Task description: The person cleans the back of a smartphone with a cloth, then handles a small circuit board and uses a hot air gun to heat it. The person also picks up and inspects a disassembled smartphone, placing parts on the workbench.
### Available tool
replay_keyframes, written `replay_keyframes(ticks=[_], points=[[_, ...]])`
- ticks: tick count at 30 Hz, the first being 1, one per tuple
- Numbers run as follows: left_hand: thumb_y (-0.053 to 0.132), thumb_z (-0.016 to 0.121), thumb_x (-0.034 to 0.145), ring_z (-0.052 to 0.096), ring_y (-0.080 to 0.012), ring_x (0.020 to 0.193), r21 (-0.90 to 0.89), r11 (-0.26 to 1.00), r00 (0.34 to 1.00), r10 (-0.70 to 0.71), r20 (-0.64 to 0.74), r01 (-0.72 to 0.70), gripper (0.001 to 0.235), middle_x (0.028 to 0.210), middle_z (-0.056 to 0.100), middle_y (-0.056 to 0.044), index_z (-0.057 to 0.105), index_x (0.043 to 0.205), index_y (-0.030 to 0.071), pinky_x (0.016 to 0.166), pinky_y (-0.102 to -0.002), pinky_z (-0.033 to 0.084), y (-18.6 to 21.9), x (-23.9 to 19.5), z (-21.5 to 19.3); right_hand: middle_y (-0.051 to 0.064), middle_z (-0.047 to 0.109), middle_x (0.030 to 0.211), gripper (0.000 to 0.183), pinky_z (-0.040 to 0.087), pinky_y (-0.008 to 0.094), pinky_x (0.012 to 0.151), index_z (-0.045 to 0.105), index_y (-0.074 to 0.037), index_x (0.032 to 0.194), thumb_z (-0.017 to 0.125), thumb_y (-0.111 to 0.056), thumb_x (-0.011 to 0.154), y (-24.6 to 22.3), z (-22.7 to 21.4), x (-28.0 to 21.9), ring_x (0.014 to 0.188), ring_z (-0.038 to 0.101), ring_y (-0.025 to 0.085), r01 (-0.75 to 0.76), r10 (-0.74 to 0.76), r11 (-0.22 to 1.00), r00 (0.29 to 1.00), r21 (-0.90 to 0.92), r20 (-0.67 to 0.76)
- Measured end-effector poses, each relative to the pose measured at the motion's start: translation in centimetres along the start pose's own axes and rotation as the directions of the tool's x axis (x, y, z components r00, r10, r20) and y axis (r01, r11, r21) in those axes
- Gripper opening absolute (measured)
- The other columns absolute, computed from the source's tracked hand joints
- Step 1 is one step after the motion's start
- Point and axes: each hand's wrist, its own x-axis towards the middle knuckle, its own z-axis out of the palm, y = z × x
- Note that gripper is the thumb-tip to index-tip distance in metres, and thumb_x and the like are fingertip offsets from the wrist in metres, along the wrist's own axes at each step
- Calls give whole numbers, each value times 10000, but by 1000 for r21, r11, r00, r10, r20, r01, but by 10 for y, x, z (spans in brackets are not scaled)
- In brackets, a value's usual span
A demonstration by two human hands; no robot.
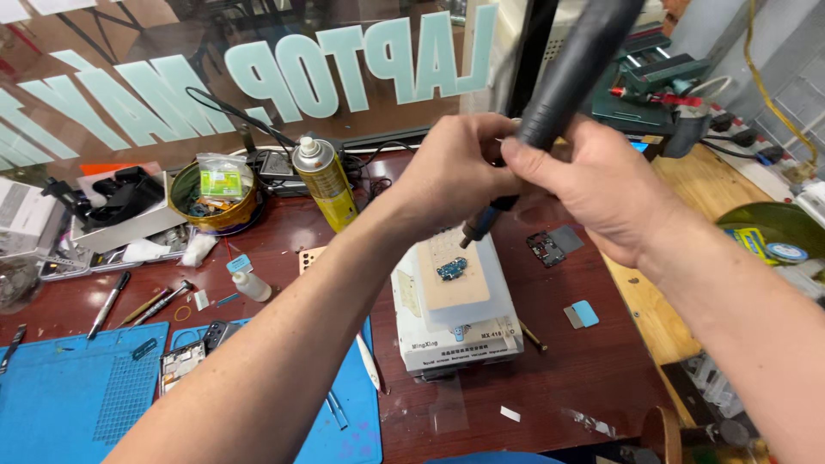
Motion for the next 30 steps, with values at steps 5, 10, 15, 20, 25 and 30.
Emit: replay_keyframes(ticks=[5,10,15,20,25,30], points=[[295,873,732,756,-133,800,45,994,963,-86,-256,101,596,952,777,-97,643,1175,-30,669,-292,625,-44,-27,-11,29,702,1047,241,625,413,773,611,-76,1128,645,-229,945,23,-7,12,913,717,170,20,-17,989,1000,149,-26],[240,803,785,742,-346,937,379,796,866,-338,-370,472,338,957,746,-251,777,1072,62,916,-418,569,-94,-72,27,24,670,993,188,574,372,729,608,-84,1086,697,-182,953,37,-1,9,886,676,144,31,-28,999,989,16,-143],[263,804,753,688,-362,989,454,786,890,-255,-378,419,337,1098,702,-158,783,1033,77,882,-474,544,-101,-83,46,28,665,935,200,542,295,660,604,-54,1064,729,-157,947,52,7,-3,819,643,131,196,-199,980,977,-41,-75],[291,819,748,688,-351,981,416,803,882,-267,-388,426,386,1072,707,-152,758,1063,77,864,-473,541,-89,-87,42,5,672,972,207,546,213,736,606,-49,1098,730,-150,967,57,2,-10,854,645,61,363,-363,932,931,-7,-37],[238,694,850,757,-315,918,226,845,845,-385,-371,485,257,973,778,-123,797,1040,100,875,-414,576,-81,-92,41,24,662,904,185,456,244,621,619,-39,1090,734,-146,994,59,-7,-10,745,578,81,284,-282,958,956,24,-79],[152,677,807,722,-331,969,299,781,816,-419,-398,548,368,956,760,-158,715,1169,94,885,-437,547,-81,-96,34,17,695,955,209,551,254,711,609,-41,1081,741,-125,942,65,1,-7,828,661,90,267,-269,963,958,-35,-101]])
